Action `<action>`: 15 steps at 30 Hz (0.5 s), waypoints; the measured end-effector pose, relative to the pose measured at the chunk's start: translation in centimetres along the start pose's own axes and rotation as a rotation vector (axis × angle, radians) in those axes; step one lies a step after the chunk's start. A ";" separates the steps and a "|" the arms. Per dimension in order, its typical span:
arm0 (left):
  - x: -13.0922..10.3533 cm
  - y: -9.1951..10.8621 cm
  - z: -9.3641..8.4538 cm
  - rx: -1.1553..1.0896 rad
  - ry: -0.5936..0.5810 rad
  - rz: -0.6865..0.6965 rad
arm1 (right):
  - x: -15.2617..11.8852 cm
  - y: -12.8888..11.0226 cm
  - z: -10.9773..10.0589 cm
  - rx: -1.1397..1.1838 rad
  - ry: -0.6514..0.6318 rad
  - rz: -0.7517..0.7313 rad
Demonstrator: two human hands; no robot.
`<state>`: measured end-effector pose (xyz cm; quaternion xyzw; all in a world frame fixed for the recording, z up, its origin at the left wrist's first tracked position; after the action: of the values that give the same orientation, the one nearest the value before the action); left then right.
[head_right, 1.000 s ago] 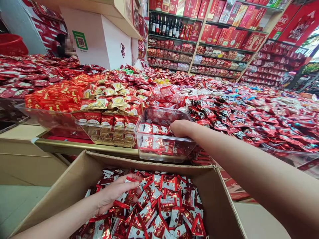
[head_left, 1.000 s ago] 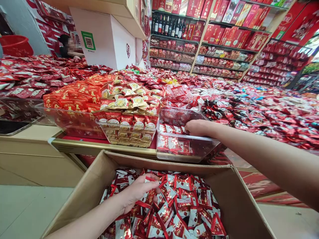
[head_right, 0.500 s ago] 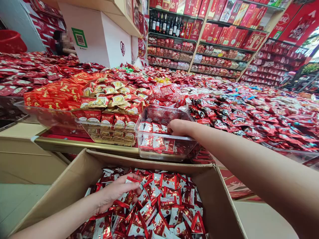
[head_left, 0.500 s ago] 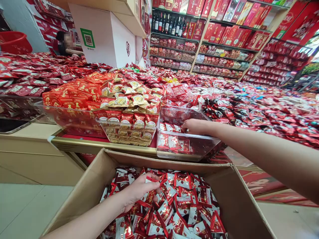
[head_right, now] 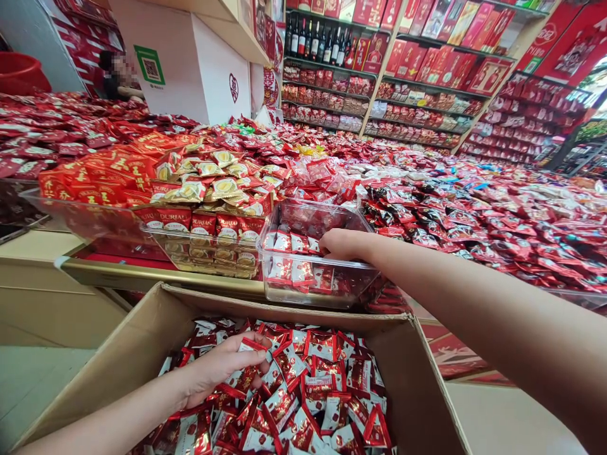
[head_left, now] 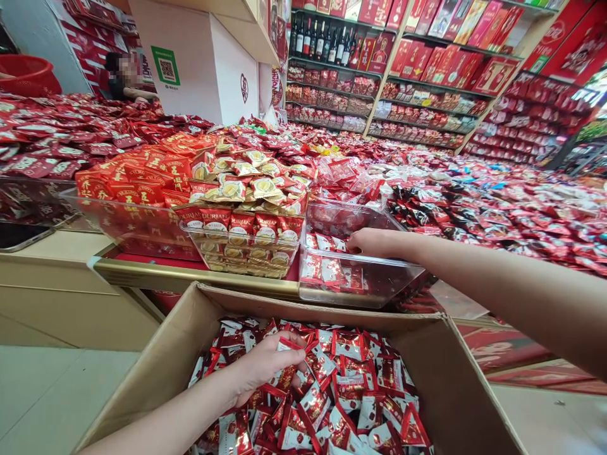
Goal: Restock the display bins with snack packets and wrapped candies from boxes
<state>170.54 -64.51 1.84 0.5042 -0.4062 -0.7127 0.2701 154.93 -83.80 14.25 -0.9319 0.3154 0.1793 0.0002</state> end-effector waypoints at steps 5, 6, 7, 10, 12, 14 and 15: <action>0.3 -0.6 -0.2 0.013 -0.004 0.003 | -0.4 -0.8 -0.1 0.115 -0.055 -0.034; 0.3 -0.6 -0.2 0.019 -0.006 0.002 | -0.4 -0.9 -0.1 0.136 -0.070 -0.035; 0.3 -0.6 -0.2 0.024 -0.009 0.003 | -0.5 -1.0 0.0 0.152 -0.084 -0.038; 0.2 -0.5 -0.2 0.025 -0.018 0.007 | -0.4 -1.0 0.1 0.168 -0.105 -0.050; 0.2 -0.4 -0.2 0.028 -0.015 0.010 | -0.4 -0.9 0.2 0.158 -0.110 -0.041; 0.2 -0.3 -0.2 0.032 -0.015 0.005 | -0.2 -0.7 0.3 0.153 -0.109 -0.030; 0.2 -0.3 -0.2 0.031 -0.014 0.000 | -0.2 -0.7 0.4 0.151 -0.107 -0.026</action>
<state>170.64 -64.57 1.42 0.5034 -0.4189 -0.7097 0.2596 155.05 -83.11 13.89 -0.9222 0.3156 0.2046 0.0898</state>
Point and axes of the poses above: each hand's wrist, its own x-axis towards the middle knuckle, its own z-axis out of the palm, y = z × x, the point moved 4 cm from there along x, towards the middle knuckle, and after that the axes turned 2 degrees about x, right-handed, at the moved point
